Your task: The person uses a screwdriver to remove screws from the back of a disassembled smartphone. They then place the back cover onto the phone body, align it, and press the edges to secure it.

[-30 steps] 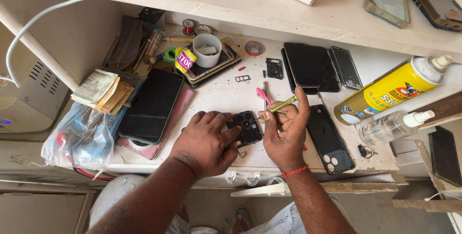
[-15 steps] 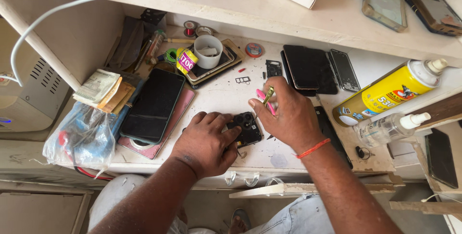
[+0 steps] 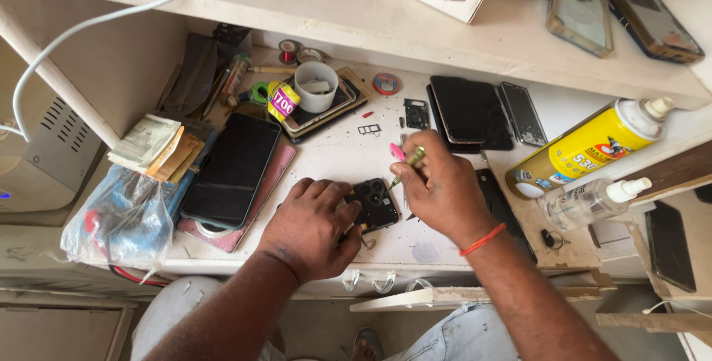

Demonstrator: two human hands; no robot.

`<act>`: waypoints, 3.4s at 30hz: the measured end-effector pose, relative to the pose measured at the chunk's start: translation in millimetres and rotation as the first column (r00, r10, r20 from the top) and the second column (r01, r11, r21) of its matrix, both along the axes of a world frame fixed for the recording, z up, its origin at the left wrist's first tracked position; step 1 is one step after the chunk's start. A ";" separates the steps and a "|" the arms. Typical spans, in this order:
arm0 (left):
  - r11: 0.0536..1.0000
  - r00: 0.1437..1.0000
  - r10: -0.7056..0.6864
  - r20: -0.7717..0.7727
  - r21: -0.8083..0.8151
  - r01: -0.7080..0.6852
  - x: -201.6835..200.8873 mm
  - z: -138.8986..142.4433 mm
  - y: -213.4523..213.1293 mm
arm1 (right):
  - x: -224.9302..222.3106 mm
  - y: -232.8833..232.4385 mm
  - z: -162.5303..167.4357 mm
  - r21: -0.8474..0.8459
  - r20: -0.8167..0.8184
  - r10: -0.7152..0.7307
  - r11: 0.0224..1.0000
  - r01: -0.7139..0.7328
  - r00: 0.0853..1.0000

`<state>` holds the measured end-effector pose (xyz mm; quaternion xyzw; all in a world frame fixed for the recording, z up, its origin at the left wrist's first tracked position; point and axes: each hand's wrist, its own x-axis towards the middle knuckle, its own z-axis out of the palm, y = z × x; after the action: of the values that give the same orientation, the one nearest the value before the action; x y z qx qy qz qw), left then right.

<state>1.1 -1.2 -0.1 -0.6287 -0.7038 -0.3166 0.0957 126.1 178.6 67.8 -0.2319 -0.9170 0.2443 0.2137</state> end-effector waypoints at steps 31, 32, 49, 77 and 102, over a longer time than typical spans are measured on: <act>0.997 1.000 -0.005 0.028 -0.072 0.007 -0.1 -0.8 1.4 | 1.0 14.8 -20.8 -0.117 -0.021 -0.037 0.993 0.034 0.999; 0.998 1.000 -0.006 0.031 -0.065 0.008 -0.1 -1.1 1.4 | 2.2 23.4 -24.2 -0.171 -0.048 -0.061 0.984 0.052 0.997; 0.997 0.996 -0.025 0.089 -0.065 0.031 0.7 0.1 -1.4 | -82.6 107.0 -41.1 0.031 0.136 -0.049 0.998 0.045 0.990; 1.000 0.998 0.017 0.057 -0.008 -0.017 2.9 2.6 -2.1 | -25.1 31.6 -26.8 -0.114 0.189 0.528 0.849 -0.516 0.828; 0.992 0.986 0.124 0.115 -0.048 -0.119 1.1 4.3 0.8 | -25.0 32.2 -28.4 -0.138 0.178 0.506 0.862 -0.487 0.844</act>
<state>2.2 -0.4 4.1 -0.5667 -0.7516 -0.3321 0.0600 101.1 210.8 39.4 -0.0200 -0.9513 0.3055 0.0354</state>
